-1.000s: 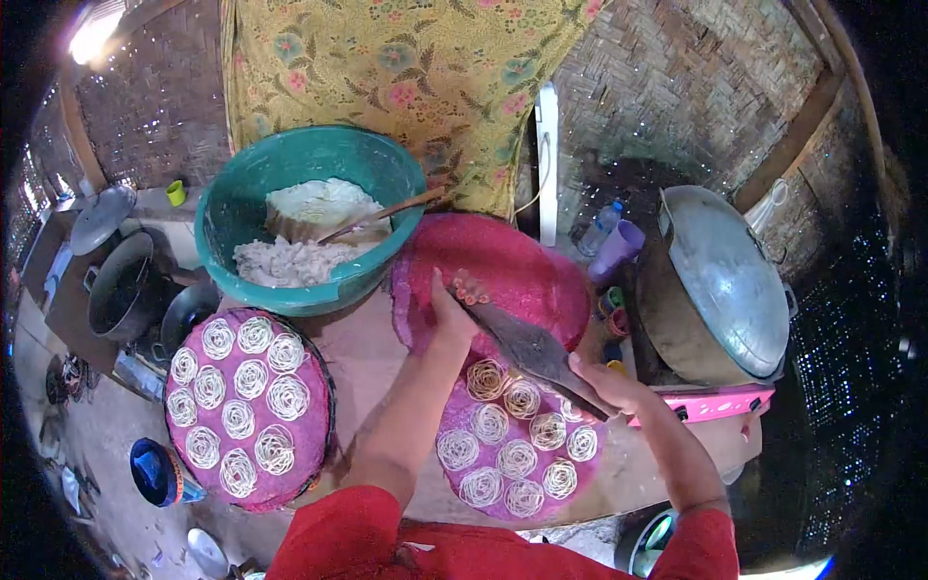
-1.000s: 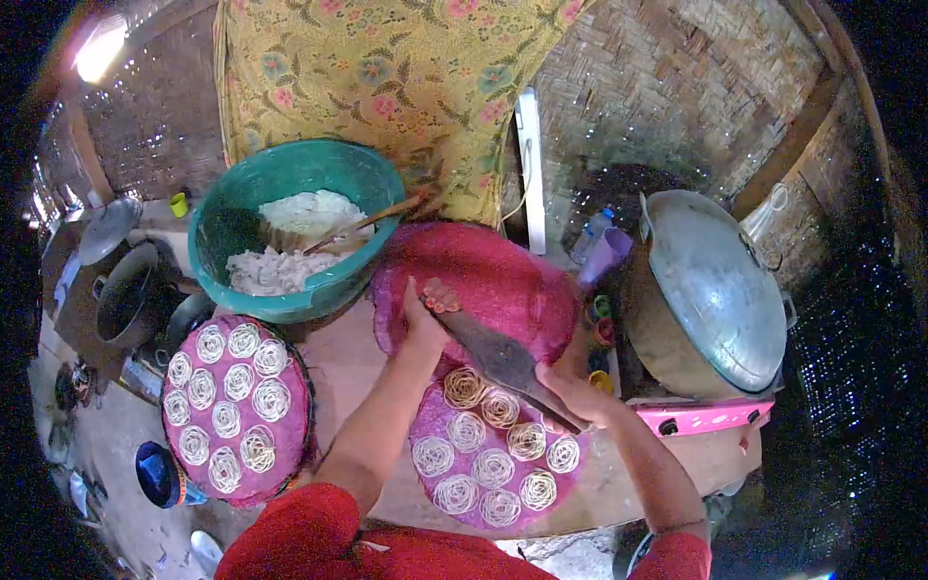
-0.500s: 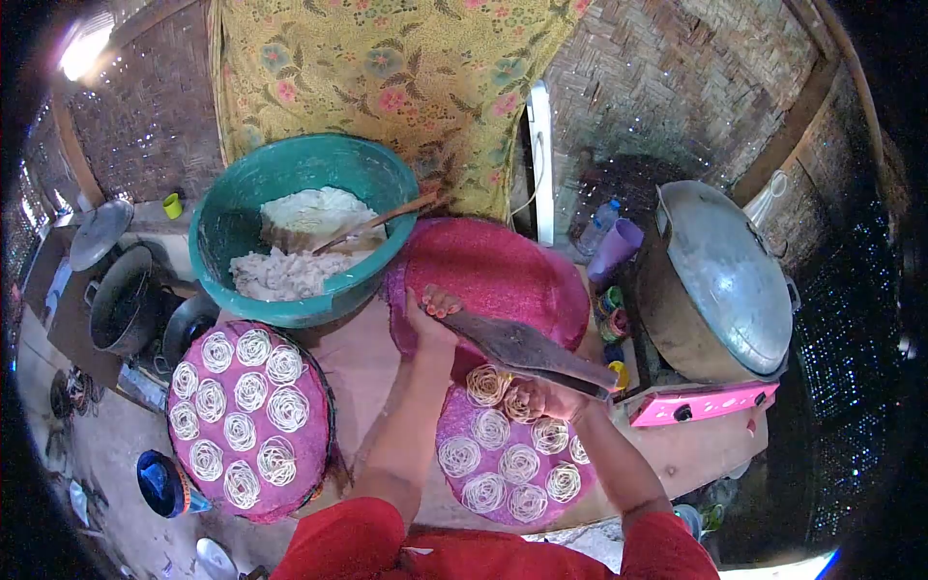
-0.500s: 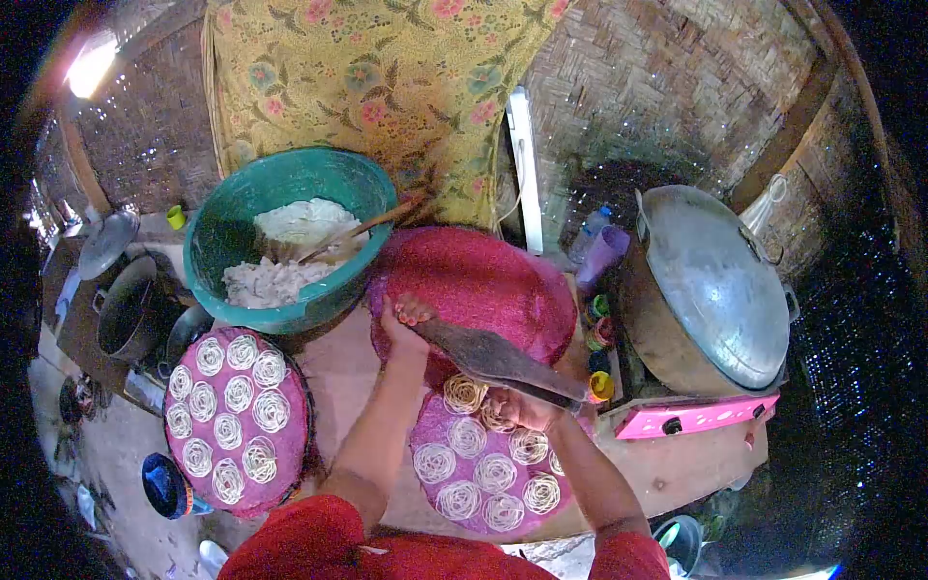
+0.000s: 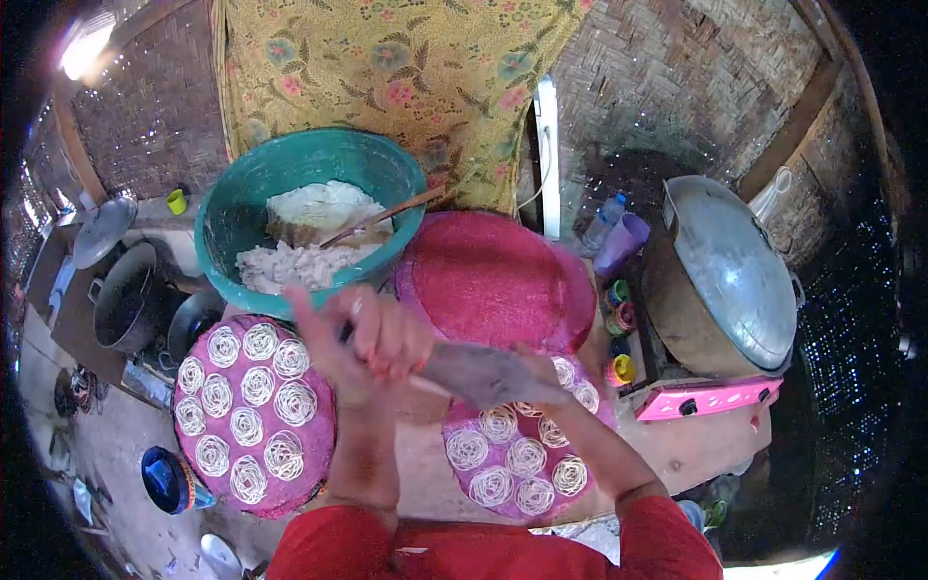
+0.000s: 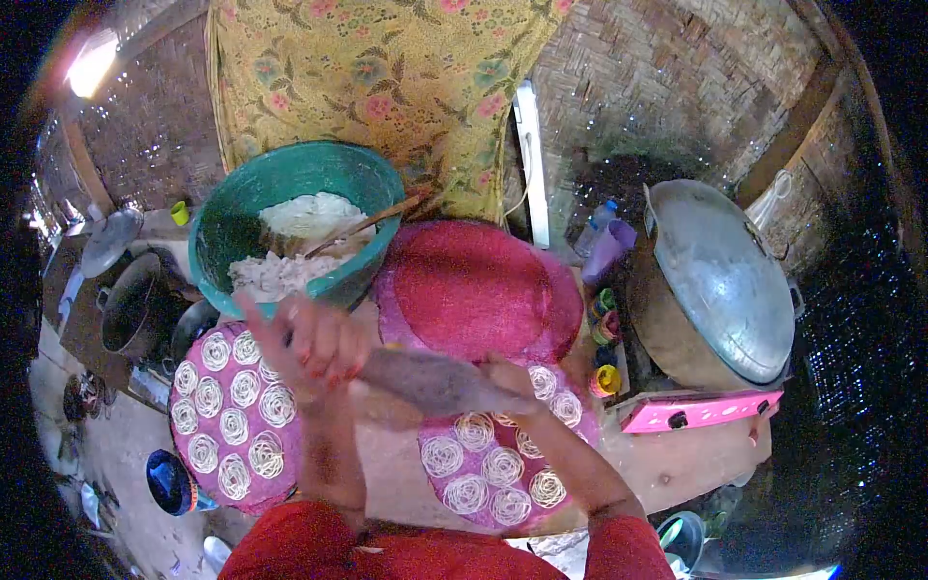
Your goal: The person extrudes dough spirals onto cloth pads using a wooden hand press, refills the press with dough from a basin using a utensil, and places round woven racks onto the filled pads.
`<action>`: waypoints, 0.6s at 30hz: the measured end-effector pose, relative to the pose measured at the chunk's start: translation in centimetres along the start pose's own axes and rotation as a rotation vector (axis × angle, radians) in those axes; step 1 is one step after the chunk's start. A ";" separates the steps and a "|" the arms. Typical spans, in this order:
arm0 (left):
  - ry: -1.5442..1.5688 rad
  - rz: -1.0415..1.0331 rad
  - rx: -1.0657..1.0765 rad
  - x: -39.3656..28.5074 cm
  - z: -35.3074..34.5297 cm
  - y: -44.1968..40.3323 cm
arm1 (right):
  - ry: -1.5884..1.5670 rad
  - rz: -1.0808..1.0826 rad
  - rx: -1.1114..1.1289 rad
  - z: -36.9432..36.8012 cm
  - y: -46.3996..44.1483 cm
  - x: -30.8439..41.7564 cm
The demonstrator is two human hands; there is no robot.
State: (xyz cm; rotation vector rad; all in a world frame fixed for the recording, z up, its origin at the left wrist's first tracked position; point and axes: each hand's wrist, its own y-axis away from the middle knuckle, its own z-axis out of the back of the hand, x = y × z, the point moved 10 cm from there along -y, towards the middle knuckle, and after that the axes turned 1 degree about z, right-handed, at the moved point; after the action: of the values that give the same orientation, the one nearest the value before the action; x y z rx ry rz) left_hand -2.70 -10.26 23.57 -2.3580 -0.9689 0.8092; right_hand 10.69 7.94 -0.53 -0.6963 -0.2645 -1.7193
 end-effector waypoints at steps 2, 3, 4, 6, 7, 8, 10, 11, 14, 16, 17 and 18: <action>-0.121 -0.062 0.139 -2.5 -3.4 2.1 | 0.338 -0.021 -0.053 1.0 -0.6 2.0; -0.174 -0.085 0.178 -3.4 -4.4 3.0 | 0.455 -0.108 -0.034 1.3 -0.8 2.1; -0.227 -0.109 0.217 -4.1 -5.3 3.9 | 0.454 -0.108 -0.036 1.2 -0.8 1.9; -0.308 -0.064 0.159 -4.8 -5.4 5.9 | 0.473 -0.199 0.042 0.5 -0.5 -0.3; -0.387 -0.020 0.099 -4.7 -4.9 6.9 | 0.473 -0.198 0.042 0.6 -0.6 -0.7; -0.388 -0.021 0.098 -4.5 -5.1 8.0 | 0.435 -0.226 -0.055 1.8 -0.7 -1.3; -0.541 0.028 -0.117 -4.2 -3.1 9.4 | 0.395 -0.255 -0.146 2.9 -0.8 -1.4; -0.589 0.048 -0.189 -4.2 -2.4 9.8 | 0.401 -0.262 -0.122 2.7 -0.9 -1.4; -0.756 0.215 0.024 -2.4 -3.6 9.6 | 0.421 -0.284 -0.115 1.5 -1.0 -2.8; -0.833 0.220 -0.072 -2.6 -3.0 9.8 | 0.433 -0.295 -0.127 1.2 -1.2 -2.7; -0.835 0.218 -0.075 -2.7 -2.9 9.8 | 0.395 -0.326 -0.130 1.1 -1.1 -3.0; -0.775 0.238 -0.062 -2.5 -2.8 9.9 | 0.357 -0.358 -0.134 1.2 -1.1 -3.1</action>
State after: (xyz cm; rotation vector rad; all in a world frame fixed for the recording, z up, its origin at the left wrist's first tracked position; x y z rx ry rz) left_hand 2.36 -18.99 20.48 -2.2483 -0.9947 1.8926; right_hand 10.42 11.36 -1.20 -0.4412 -0.0232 -2.1825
